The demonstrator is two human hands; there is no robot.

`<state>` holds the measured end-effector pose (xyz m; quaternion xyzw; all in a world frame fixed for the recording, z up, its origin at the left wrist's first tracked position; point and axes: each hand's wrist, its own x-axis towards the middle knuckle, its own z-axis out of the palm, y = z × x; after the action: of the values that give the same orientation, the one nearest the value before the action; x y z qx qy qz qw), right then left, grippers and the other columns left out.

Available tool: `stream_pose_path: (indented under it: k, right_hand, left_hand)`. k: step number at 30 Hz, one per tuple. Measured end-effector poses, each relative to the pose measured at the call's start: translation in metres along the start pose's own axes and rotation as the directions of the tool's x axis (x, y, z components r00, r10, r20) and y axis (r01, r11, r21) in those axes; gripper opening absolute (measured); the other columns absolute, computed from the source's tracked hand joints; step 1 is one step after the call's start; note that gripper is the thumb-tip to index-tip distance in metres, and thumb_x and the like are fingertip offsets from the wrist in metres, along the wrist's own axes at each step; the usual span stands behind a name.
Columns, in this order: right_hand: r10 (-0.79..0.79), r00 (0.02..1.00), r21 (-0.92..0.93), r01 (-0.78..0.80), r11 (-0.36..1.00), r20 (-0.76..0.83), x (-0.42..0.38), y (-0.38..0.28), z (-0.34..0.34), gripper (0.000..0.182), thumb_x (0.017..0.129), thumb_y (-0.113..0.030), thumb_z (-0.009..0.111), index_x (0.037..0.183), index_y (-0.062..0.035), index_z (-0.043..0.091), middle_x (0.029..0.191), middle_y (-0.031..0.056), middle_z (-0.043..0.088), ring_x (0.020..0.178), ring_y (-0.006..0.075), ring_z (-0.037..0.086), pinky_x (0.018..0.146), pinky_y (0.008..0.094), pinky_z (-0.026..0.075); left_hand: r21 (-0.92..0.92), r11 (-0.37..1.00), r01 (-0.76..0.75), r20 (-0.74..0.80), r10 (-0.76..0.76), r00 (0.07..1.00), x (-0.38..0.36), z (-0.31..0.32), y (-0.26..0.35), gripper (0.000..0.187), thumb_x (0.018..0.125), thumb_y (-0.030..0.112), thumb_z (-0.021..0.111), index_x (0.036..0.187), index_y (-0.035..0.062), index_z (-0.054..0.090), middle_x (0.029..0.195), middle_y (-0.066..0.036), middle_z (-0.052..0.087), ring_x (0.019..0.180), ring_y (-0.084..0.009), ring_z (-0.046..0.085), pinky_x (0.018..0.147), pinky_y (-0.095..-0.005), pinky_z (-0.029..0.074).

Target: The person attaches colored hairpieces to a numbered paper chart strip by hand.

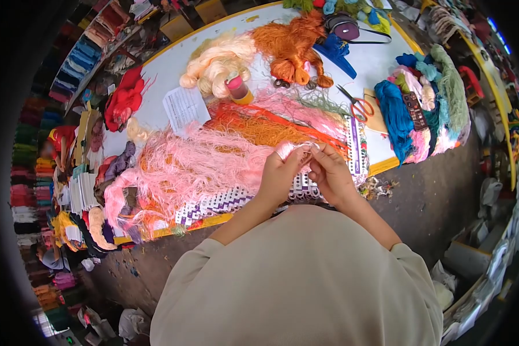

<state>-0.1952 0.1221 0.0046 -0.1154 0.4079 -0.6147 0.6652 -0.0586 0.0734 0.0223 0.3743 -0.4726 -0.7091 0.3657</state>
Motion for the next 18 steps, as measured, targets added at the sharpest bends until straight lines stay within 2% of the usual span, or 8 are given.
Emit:
stream_pose_path:
  k: [4,11,12,13,14,15,16,18]
  right_hand:
    - [0.010,0.999,0.133,-0.006,0.991,-0.031,-0.004,-0.010,0.010,0.012,0.099,-0.023,0.056,0.093,-0.0125,0.056,0.073,-0.0053,0.052,0.058,0.0036,0.042,0.054,0.0211,0.039]
    - [0.258,0.935,-0.008,-0.264,0.964,0.243,-0.011,-0.014,-0.010,0.014,0.099,-0.023,0.054,0.091,-0.0117,0.056,0.070,-0.0049,0.045,0.056,0.0042,0.036,0.050,0.0197,0.033]
    - [0.152,0.981,-0.128,-0.136,0.982,0.121,-0.014,-0.018,-0.012,0.015,0.099,-0.023,0.054,0.089,-0.0117,0.056,0.070,-0.0050,0.045,0.055,0.0046,0.036,0.051,0.0200,0.034]
    - [0.027,1.000,-0.261,-0.023,0.965,0.012,-0.016,-0.020,-0.015,0.017,0.098,-0.023,0.055,0.086,-0.0118,0.056,0.069,-0.0050,0.044,0.055,0.0051,0.037,0.051,0.0203,0.035]
    - [0.053,0.998,-0.251,-0.043,0.967,0.034,-0.018,-0.017,-0.025,0.018,0.099,-0.022,0.053,0.086,-0.0103,0.058,0.073,-0.0039,0.050,0.060,0.0065,0.044,0.056,0.0221,0.041]
    - [-0.466,0.882,-0.699,0.292,0.653,-0.068,-0.012,-0.032,-0.049,0.019,0.101,-0.023,0.052,0.091,-0.0086,0.060,0.081,-0.0025,0.056,0.072,0.0080,0.052,0.063,0.0248,0.044]
    - [-0.671,0.741,-0.843,0.377,0.385,0.025,-0.004,-0.040,-0.091,0.021,0.102,-0.024,0.049,0.096,-0.0068,0.061,0.091,0.0004,0.061,0.086,0.0096,0.056,0.075,0.0273,0.048]
    - [-0.630,0.698,-0.461,0.460,0.759,-0.341,-0.001,-0.065,-0.144,0.018,0.101,-0.023,0.051,0.095,-0.0076,0.060,0.107,0.0061,0.065,0.099,0.0175,0.061,0.091,0.0372,0.050]
  left_hand:
    - [-0.427,0.902,0.067,0.122,-0.016,0.992,0.010,-0.010,-0.012,0.022,0.097,0.010,0.050,0.103,-0.0053,0.064,0.106,-0.013,0.066,0.100,-0.0201,0.062,0.094,-0.0337,0.047]
    - [-0.533,0.835,0.138,0.077,-0.115,0.990,0.021,-0.009,0.000,0.026,0.098,0.016,0.047,0.110,-0.0041,0.058,0.116,-0.021,0.064,0.103,-0.0246,0.062,0.095,-0.0410,0.046]
    - [-0.514,0.827,0.228,-0.018,-0.276,0.961,0.022,-0.004,0.017,0.026,0.098,0.019,0.047,0.109,-0.0024,0.056,0.103,-0.016,0.067,0.083,-0.0204,0.064,0.076,-0.0332,0.052]
    - [-0.514,0.824,0.239,-0.018,-0.289,0.957,0.027,-0.018,0.019,0.026,0.098,0.019,0.047,0.109,-0.0024,0.056,0.103,-0.016,0.067,0.083,-0.0204,0.064,0.076,-0.0332,0.052]
    - [-0.492,0.779,0.387,0.203,-0.330,0.922,0.030,-0.042,0.020,0.022,0.097,0.017,0.047,0.102,-0.0010,0.058,0.090,-0.011,0.065,0.071,-0.0160,0.060,0.062,-0.0282,0.048]
    - [-0.441,0.728,0.525,0.412,-0.355,0.839,0.033,-0.068,0.018,0.020,0.096,0.015,0.047,0.096,0.0003,0.060,0.077,-0.006,0.063,0.059,-0.0116,0.056,0.048,-0.0232,0.045]
    - [-0.484,0.720,0.497,0.306,-0.393,0.867,0.038,-0.096,0.003,0.015,0.096,0.014,0.049,0.093,0.0025,0.059,0.069,-0.001,0.055,0.052,-0.0080,0.046,0.042,-0.0211,0.035]
    - [-0.592,0.686,0.424,0.127,-0.440,0.889,0.045,-0.143,-0.009,0.007,0.093,0.010,0.052,0.091,0.0052,0.057,0.061,0.005,0.042,0.045,-0.0036,0.034,0.037,-0.0183,0.024]
